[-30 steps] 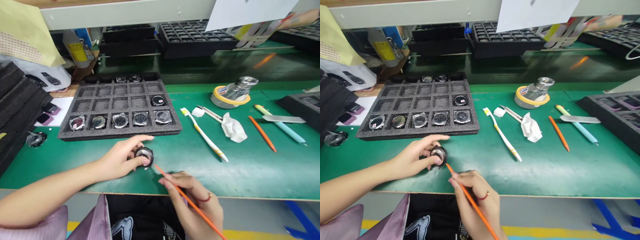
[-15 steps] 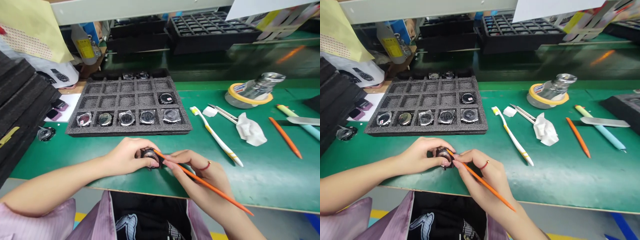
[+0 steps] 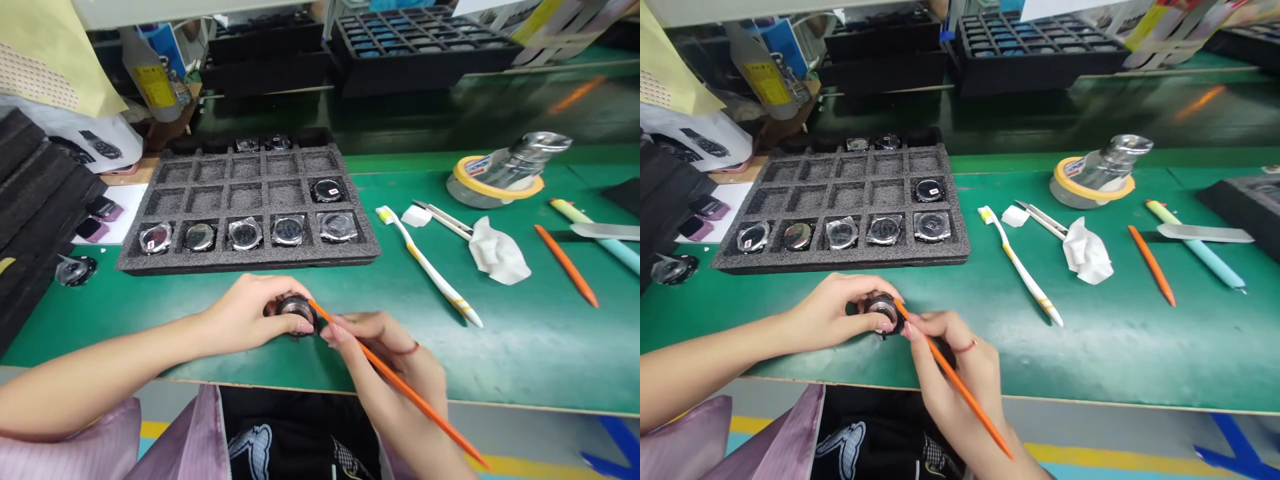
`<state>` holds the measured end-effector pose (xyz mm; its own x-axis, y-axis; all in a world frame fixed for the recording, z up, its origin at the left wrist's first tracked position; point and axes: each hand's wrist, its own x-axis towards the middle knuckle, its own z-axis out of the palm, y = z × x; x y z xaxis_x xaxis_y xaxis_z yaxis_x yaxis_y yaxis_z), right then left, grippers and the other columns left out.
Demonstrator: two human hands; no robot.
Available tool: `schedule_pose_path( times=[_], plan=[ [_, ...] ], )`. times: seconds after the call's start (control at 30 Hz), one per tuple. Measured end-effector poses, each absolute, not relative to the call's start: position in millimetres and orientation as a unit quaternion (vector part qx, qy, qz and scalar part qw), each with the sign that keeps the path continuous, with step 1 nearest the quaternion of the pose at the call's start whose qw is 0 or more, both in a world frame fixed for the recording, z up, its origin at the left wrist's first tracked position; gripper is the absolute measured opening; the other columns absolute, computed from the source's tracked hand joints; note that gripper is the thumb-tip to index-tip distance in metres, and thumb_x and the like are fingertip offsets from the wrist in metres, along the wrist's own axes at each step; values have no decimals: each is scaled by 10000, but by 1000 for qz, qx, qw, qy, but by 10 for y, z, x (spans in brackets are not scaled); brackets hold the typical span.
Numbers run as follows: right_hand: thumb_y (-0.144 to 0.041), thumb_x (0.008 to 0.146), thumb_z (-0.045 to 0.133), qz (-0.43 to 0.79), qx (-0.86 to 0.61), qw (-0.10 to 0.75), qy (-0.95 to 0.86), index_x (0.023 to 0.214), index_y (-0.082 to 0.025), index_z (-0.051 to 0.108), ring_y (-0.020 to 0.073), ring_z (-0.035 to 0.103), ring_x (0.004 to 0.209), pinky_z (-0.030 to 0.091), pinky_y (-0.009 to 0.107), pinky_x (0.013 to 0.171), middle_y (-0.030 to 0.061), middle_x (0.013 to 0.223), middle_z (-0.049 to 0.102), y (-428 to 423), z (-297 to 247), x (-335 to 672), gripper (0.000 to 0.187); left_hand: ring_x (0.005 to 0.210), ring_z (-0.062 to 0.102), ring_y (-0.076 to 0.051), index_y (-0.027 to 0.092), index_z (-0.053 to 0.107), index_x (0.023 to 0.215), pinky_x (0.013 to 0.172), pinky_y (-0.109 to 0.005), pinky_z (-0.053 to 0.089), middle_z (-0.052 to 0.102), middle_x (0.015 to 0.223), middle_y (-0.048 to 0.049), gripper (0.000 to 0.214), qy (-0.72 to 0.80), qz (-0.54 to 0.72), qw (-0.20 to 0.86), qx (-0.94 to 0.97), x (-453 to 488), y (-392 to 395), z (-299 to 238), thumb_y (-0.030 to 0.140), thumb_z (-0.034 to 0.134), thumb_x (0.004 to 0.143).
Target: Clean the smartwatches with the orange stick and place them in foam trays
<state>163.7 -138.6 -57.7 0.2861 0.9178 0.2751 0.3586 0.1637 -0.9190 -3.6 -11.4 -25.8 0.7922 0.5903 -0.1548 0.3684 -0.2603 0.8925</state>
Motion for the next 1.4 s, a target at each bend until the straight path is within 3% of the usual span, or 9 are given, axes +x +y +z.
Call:
schedule_pose_path(
  times=[0.5, 0.77, 0.87, 0.97, 1.03, 1.1, 1.17, 1.27, 1.4],
  plan=[
    [-113, 926, 593, 210, -604, 536, -552, 873, -234, 583, 153, 749, 778, 599, 238, 686, 11, 791, 729, -1470, -586, 1556, 132, 709, 706, -137, 184, 700, 1040, 625, -215, 508, 761, 866, -5, 199, 316, 100, 542, 772, -32, -122, -245, 295, 716, 875],
    [-35, 873, 622, 161, -583, 509, -612, 869, -222, 609, 116, 616, 604, 530, 247, 580, -9, 706, 651, -1635, -597, 1554, 187, 735, 706, -163, 184, 642, 1005, 667, -264, 540, 744, 871, -19, 192, 309, 86, 549, 772, -52, -133, -247, 295, 713, 865],
    [-124, 911, 621, 206, -596, 532, -564, 832, -224, 631, 127, 670, 595, 554, 233, 559, -7, 676, 686, -1598, -572, 1628, 128, 776, 704, -164, 187, 570, 1018, 664, -265, 560, 710, 901, -27, 211, 294, 113, 582, 750, -83, -151, -268, 319, 683, 898],
    [-176, 924, 645, 219, -593, 588, -505, 882, -223, 657, 160, 745, 683, 616, 246, 616, 19, 742, 755, -1547, -542, 1712, 64, 734, 682, -130, 199, 518, 1206, 668, -267, 574, 670, 1003, -38, 286, 278, 140, 598, 738, -100, -165, -266, 298, 602, 951],
    [-169, 910, 671, 212, -571, 603, -515, 916, -221, 679, 172, 759, 707, 637, 267, 651, 28, 773, 771, -1506, -509, 1748, 53, 794, 678, -135, 212, 539, 1292, 769, -292, 566, 671, 1050, -50, 328, 255, 164, 548, 780, -99, -174, -245, 276, 568, 971],
    [-132, 901, 666, 215, -540, 595, -555, 933, -222, 681, 179, 765, 725, 639, 279, 659, 28, 779, 774, -1460, -461, 1765, 97, 904, 673, -166, 205, 631, 1217, 854, -305, 529, 706, 1041, -56, 269, 238, 184, 493, 816, -91, -182, -223, 290, 602, 963],
    [-105, 892, 658, 217, -521, 575, -592, 930, -228, 668, 180, 767, 727, 632, 277, 649, 23, 780, 777, -1409, -406, 1775, 129, 849, 662, -162, 190, 694, 1067, 782, -272, 512, 736, 961, -42, 201, 259, 180, 478, 820, -81, -185, -214, 325, 676, 919],
    [-138, 883, 675, 212, -535, 523, -628, 890, -236, 662, 172, 770, 719, 625, 256, 652, 15, 795, 787, -1322, -333, 1811, 99, 571, 563, -94, 169, 696, 985, 545, -208, 425, 716, 804, -2, 226, 329, 130, 513, 782, -66, -174, -230, 342, 743, 847],
    [-188, 903, 662, 239, -557, 467, -644, 846, -236, 658, 158, 764, 709, 598, 222, 615, 10, 823, 792, -1212, -292, 1874, 74, 526, 579, -87, 167, 665, 964, 479, -186, 424, 704, 761, 13, 228, 355, 97, 577, 729, -54, -155, -253, 324, 744, 819]
  ],
)
